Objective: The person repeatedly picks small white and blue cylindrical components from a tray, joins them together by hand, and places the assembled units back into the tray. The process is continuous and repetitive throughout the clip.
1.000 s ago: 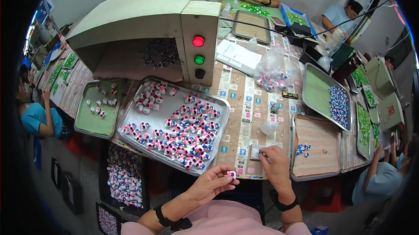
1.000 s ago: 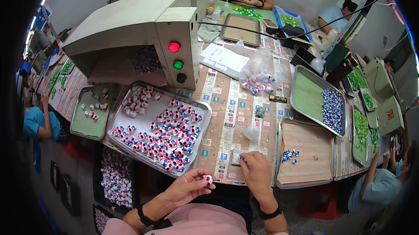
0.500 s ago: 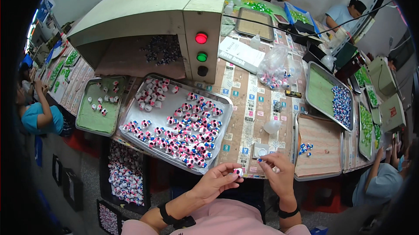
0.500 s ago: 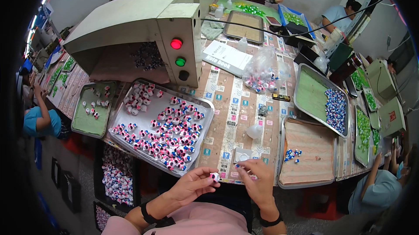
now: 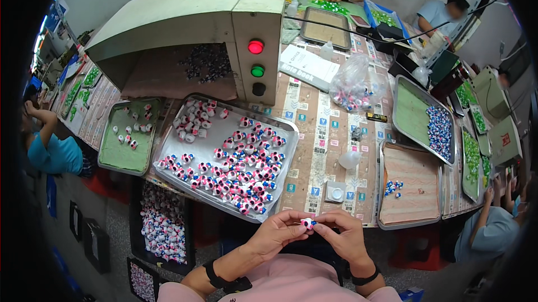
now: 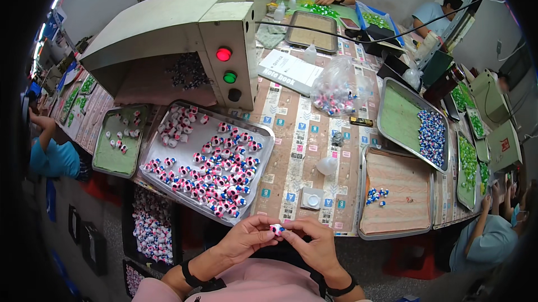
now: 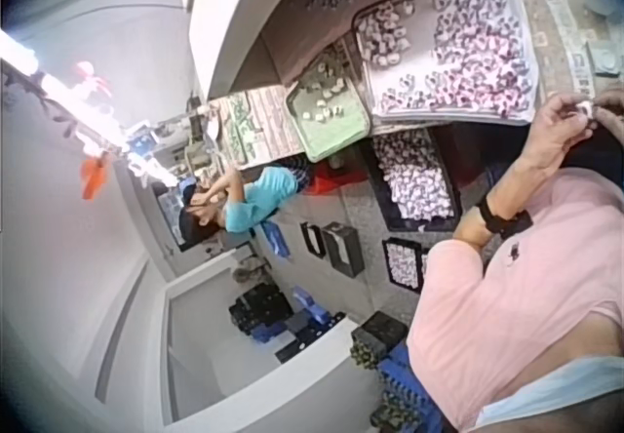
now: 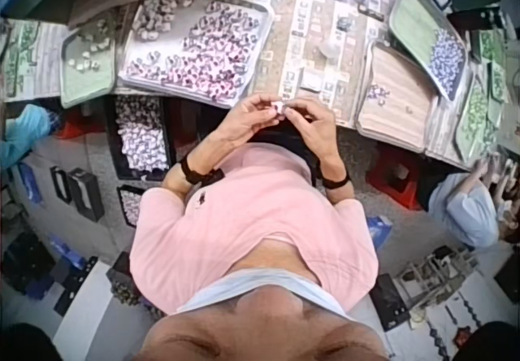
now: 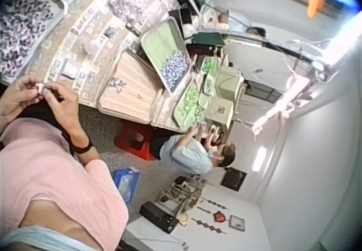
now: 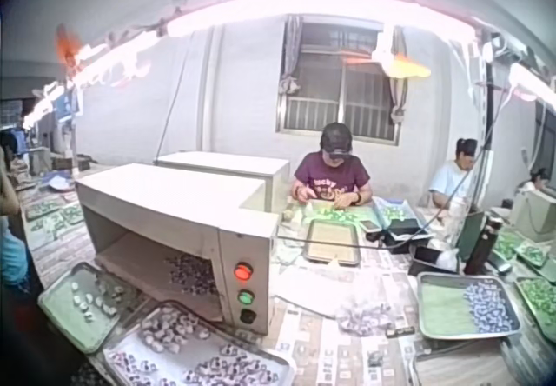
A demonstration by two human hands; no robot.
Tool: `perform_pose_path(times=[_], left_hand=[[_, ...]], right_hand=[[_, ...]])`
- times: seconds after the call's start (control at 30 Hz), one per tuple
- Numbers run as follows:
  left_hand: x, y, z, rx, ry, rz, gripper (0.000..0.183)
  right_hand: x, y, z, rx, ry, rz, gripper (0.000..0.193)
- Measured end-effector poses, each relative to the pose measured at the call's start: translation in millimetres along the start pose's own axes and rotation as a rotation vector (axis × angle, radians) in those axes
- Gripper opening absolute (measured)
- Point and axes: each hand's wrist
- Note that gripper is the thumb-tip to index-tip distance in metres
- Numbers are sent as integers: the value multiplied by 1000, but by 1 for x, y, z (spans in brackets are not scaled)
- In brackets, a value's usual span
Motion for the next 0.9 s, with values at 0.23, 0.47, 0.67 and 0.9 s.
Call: perform_pose_path(times=[0.23,0.47,0.67,0.9], left_hand=[[6,1,10,23,-6,-60,32],[63,13,38,226,-482,-445,27],[173,100,61,980,-1118,-1436,24],[222,172,79,1052,-953,-1729,23]], right_hand=[[1,-8,2,-10,6,-55,16],[-10,-12,-2,9,67,-62,20],[3,4,3,96,31,14,15],[18,6,12,103,-13,32,13]])
Point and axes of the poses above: each hand's wrist, its own z-axis away from the middle knuckle, its own y-axis out of the back of the hand, x = y × z, and after that the axes turned 4 degrees about z, right-handed
